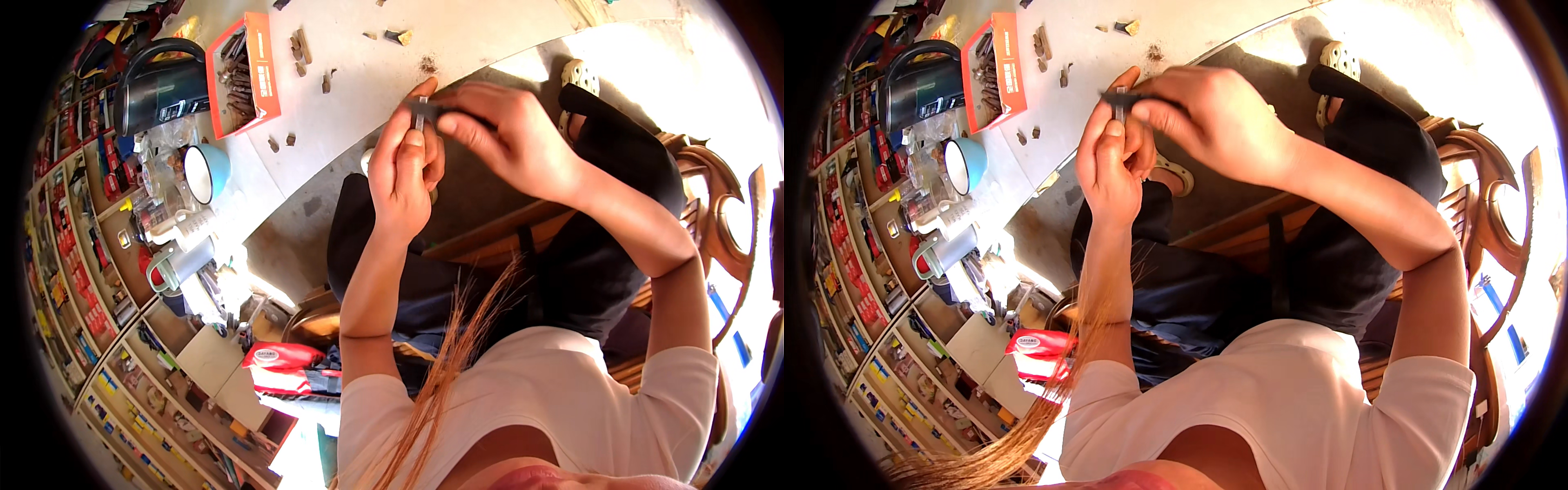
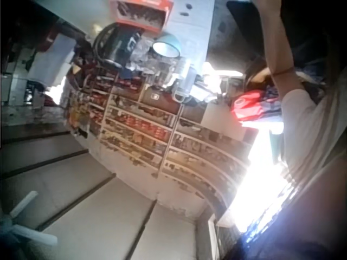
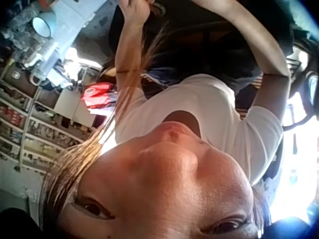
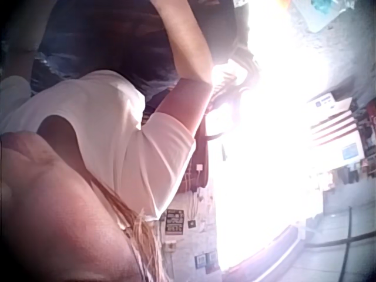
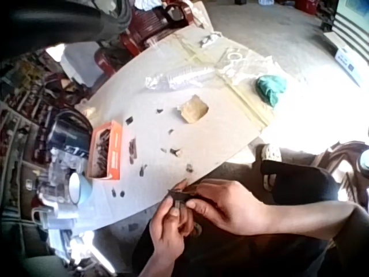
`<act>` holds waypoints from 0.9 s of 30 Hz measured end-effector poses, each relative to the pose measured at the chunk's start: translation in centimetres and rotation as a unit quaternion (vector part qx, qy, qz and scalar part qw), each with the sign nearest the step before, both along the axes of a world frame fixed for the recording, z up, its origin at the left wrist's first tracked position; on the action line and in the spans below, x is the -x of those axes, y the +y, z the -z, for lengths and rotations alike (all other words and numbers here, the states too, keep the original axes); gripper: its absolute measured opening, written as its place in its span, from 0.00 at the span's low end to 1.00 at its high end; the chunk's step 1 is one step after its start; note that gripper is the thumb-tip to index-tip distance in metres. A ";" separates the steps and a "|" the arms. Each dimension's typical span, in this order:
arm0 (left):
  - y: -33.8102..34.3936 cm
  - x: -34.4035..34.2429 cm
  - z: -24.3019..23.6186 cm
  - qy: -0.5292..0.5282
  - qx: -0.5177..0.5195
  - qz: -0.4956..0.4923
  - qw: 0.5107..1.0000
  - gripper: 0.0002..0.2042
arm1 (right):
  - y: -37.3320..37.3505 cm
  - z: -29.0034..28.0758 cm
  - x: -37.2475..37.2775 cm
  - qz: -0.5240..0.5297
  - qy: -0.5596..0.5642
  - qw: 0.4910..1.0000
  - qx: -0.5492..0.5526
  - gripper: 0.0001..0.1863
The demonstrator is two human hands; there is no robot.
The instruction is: The person shaves a small wooden block using a utility knife, removing thin slices of wood and then smoothing the surface with sandpaper.
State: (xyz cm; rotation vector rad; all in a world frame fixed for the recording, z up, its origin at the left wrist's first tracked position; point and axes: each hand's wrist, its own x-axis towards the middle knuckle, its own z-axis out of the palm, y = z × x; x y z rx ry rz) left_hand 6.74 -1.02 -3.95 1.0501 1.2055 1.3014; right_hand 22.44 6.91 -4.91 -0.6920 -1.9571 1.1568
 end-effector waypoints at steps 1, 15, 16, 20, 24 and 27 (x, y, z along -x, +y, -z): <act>-0.1 0.0 0.0 -0.007 -0.008 0.003 1.000 0.21 | 0.0 -0.3 0.0 0.024 -0.002 0.995 0.093 0.13; 0.0 -0.2 -0.7 -0.009 0.034 -0.035 0.999 0.22 | -0.5 0.3 -0.2 -0.010 -0.037 0.999 -0.003 0.16; 0.0 -0.3 -0.7 0.001 0.034 -0.036 0.999 0.22 | -0.6 0.4 -0.1 -0.010 -0.036 0.999 0.001 0.16; 0.0 -0.4 -0.5 0.053 -0.002 -0.036 0.998 0.22 | -0.6 0.2 0.2 -0.013 -0.021 0.999 0.023 0.16; 0.0 -0.4 -0.2 0.057 -0.023 -0.032 0.998 0.24 | -0.7 0.2 0.2 -0.007 -0.010 1.000 0.020 0.16; -0.1 -0.6 -0.3 -0.006 -0.013 -0.040 0.999 0.22 | -0.7 0.1 0.1 -0.023 -0.015 0.999 0.030 0.16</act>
